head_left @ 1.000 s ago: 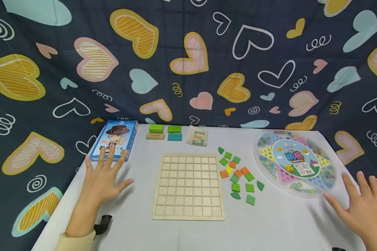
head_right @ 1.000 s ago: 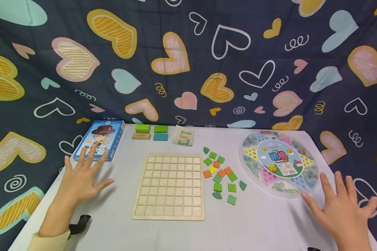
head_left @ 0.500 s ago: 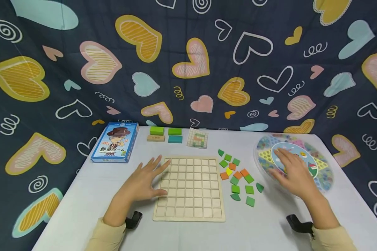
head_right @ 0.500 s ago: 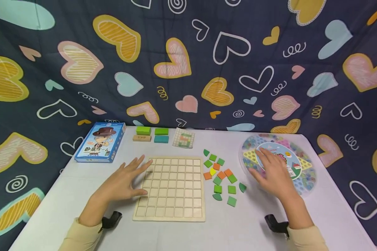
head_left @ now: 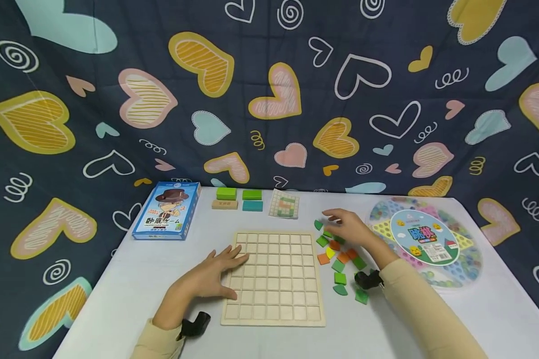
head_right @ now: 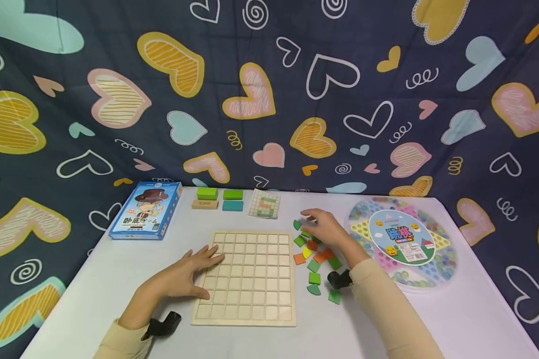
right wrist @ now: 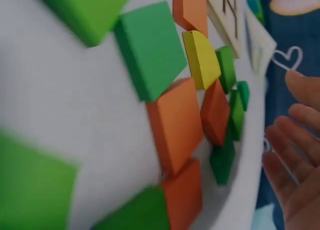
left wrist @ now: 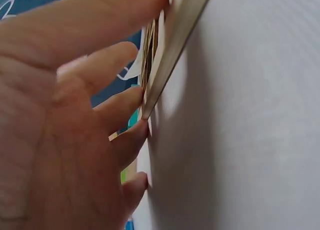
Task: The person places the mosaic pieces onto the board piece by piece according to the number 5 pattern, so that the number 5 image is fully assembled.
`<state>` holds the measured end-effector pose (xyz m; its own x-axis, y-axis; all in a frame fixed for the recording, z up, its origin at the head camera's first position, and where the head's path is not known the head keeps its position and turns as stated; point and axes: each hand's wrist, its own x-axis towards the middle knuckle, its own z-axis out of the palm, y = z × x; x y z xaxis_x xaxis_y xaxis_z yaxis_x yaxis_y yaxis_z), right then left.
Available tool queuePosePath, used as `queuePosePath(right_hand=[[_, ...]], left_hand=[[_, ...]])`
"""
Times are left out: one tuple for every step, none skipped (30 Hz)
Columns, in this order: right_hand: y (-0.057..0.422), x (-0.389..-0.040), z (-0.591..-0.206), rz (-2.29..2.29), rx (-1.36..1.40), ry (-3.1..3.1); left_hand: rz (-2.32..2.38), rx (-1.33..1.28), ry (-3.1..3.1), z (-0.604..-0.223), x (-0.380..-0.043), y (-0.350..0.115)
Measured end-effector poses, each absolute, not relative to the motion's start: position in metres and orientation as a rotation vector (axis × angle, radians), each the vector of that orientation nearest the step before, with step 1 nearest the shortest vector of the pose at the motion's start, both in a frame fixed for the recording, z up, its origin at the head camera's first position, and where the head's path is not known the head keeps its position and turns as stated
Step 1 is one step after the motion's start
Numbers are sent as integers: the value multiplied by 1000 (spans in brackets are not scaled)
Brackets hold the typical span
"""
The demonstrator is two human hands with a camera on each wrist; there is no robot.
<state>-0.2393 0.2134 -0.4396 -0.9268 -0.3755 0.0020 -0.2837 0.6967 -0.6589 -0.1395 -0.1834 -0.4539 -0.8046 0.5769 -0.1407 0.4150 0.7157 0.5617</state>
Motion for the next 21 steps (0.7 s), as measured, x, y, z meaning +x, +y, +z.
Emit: queuePosePath(right_hand=[[211,-243,-442,-1042,-525,2746],[209,-247,-444,-1039,-511,2728],[207,-250,-446,-1023,-513,2719],[205,-253,-448,-1010,-509,2713],[203,-256,-450,-990,-502,2715],[201,-258,-451,-968,-492,2718],[199,-260,-452,-940,-495,2724],[197,-262,-453,-914,-499,2733],[194,-263,-453,-889,-511,2745],[192,-264,-453,-875,-507,2753],[190,-265,-453,-854,-509,2766],[189,-265,-453,-841,-511,2776],[188,-265,-453,-830,-520,2789],[188,-265,-453,-823,-529,2798],[187,-264,-453,-810,-539,2811],[187,-263,-453,-797,-544,2826],[187,-263,-454,-782,-559,2841],[187,-262,-454,-775,-571,2854],[187,-261,-455,-770,-583,2868],[187,-259,-456,-770,-591,2878],[187,-258,-457,-776,-592,2886]], left_hand=[[763,785,2610,-456,-140,-185],[773,790,2605,-458,-140,-186],[784,791,2601,-460,-140,-187],[790,790,2599,-461,-141,-188],[799,793,2594,-463,-141,-188],[806,796,2587,-464,-142,-189],[815,795,2584,-464,-142,-189],[821,795,2581,-464,-142,-190],[823,795,2580,-464,-142,-190],[826,794,2578,-464,-142,-190],[829,793,2577,-464,-143,-191],[828,790,2579,-463,-143,-190],[823,787,2584,-463,-143,-190],[812,787,2591,-464,-143,-190],[809,786,2594,-464,-144,-190],[806,785,2597,-464,-144,-190],[803,783,2599,-464,-144,-190],[805,779,2600,-464,-144,-190],[805,772,2601,-464,-144,-190],[807,764,2600,-465,-143,-190],[814,755,2597,-465,-143,-190]])
